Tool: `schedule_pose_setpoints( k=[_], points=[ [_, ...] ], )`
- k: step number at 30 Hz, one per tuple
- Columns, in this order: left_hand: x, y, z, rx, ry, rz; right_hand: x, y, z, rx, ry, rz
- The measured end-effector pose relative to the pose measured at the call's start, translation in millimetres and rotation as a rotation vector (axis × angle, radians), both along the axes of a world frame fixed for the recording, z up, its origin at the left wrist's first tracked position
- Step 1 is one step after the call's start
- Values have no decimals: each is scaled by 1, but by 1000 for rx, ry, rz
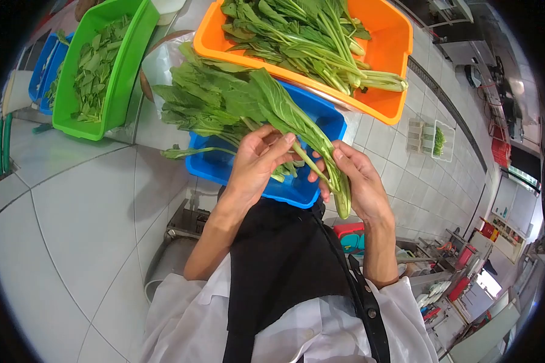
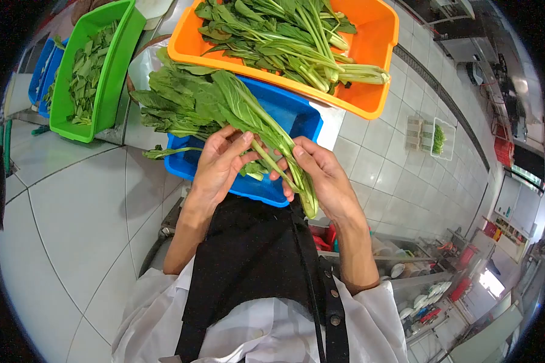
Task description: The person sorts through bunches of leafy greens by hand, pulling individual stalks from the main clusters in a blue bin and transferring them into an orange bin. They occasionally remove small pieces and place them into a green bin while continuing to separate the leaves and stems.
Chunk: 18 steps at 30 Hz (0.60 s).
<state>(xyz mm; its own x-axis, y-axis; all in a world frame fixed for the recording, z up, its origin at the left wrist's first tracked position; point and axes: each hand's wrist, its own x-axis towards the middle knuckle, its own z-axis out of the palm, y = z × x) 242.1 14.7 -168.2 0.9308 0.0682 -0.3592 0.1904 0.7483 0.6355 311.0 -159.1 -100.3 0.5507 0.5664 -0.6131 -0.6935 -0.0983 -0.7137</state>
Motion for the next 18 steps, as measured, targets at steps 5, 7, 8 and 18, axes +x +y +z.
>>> schedule_pose_setpoints(
  k=[5, 7, 8, 18],
  points=[
    [4, -2, 13, 12, 19, 33, 1, -1, -6, -80, -116, 73],
    [12, -2, 13, 164, 86, -4, 2, -3, -8, -129, -147, 133],
    [13, -2, 12, 166, 87, -2, 3, -4, -13, -114, -152, 99],
    [-6, 6, 18, 335, 37, 135, 19, -3, -50, -225, -314, 60]
  ],
)
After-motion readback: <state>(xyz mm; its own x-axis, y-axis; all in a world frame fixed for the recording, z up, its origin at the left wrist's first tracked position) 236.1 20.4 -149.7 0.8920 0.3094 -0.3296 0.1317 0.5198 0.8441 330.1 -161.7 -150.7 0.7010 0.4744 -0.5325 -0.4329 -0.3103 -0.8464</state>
